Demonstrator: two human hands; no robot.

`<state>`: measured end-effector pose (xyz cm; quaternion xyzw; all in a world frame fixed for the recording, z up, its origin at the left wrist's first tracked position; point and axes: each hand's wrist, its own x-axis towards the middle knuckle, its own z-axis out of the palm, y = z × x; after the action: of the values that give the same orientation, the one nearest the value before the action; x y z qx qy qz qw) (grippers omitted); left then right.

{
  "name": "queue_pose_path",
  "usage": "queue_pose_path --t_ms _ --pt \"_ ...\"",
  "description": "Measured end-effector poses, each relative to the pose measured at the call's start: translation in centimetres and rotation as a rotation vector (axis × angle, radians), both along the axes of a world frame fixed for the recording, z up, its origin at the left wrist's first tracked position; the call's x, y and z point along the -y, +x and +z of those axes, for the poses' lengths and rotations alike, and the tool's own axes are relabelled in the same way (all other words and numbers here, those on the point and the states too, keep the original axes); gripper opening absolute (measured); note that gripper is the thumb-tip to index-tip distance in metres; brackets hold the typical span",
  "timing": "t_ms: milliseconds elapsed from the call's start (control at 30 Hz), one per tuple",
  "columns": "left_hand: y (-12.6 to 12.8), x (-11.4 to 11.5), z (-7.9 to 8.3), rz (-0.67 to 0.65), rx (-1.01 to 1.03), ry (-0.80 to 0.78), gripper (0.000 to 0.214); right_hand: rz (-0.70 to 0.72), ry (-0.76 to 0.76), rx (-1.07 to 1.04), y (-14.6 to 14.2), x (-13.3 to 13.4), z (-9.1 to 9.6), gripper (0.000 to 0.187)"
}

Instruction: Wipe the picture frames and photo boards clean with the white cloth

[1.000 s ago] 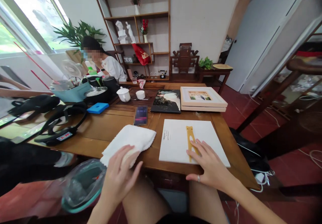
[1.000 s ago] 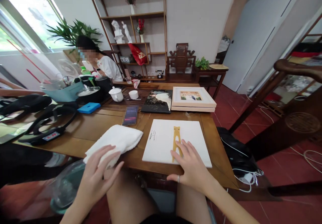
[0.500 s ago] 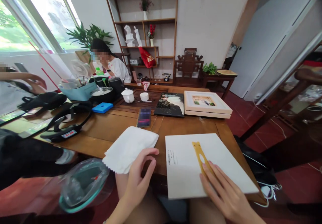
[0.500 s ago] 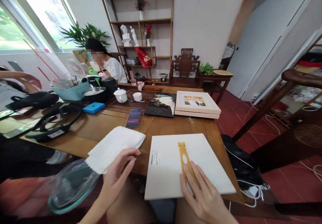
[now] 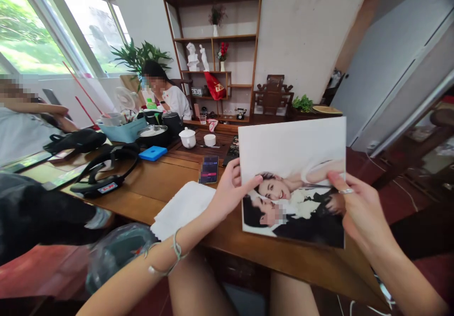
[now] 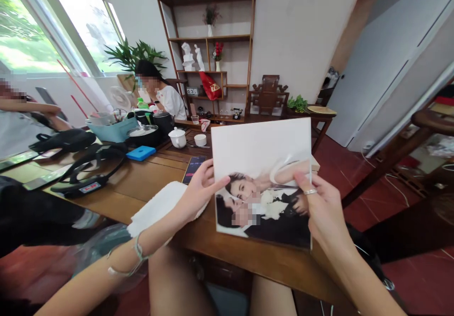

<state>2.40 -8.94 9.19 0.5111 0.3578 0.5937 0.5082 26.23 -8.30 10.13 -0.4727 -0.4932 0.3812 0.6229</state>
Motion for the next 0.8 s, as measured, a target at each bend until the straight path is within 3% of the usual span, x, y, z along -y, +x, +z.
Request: queue_pose_path --t_ms 67,167,267,367,433,567,700,733,800 --pt "-0.1 -0.4 -0.2 -0.007 0.008 -0.068 0.044 0.063 -0.188 -0.184 -0.6 -0.9 -0.8 0.030" --pt "-0.7 -0.6 -1.8 0.065 -0.001 -0.124 0.040 0.201 -0.410 -0.327 -1.1 -0.8 -2.4 0.033" --pt "-1.5 -1.0 -3.4 0.072 0.045 -0.190 0.039 0.327 -0.520 -0.389 -1.4 1.0 -4.2 0.039" --pt "-2.1 -1.5 -4.1 0.050 0.099 -0.282 0.039 0.308 -0.646 -0.421 -1.8 3.5 -5.7 0.047" --pt "-2.3 -1.8 -4.1 0.044 0.134 -0.354 0.039 0.279 -0.697 -0.419 -2.0 4.7 -6.5 0.050" --pt "-2.9 -2.6 -3.9 -0.048 0.112 -0.482 0.041 0.314 -0.629 -0.391 -1.7 5.7 -7.4 0.051" --pt "-5.1 -6.7 -3.5 -0.228 -0.152 -0.533 0.054 0.296 -0.604 -0.298 -0.8 5.9 -8.0 0.044" --pt "-5.8 -8.4 -3.4 -0.184 -0.284 -0.504 0.059 0.293 -0.603 -0.266 -0.5 6.0 -8.2 0.045" --pt "-7.2 -12.6 -3.3 0.074 -0.635 -0.334 0.046 0.289 -0.604 -0.217 0.0 6.2 -8.5 0.050"
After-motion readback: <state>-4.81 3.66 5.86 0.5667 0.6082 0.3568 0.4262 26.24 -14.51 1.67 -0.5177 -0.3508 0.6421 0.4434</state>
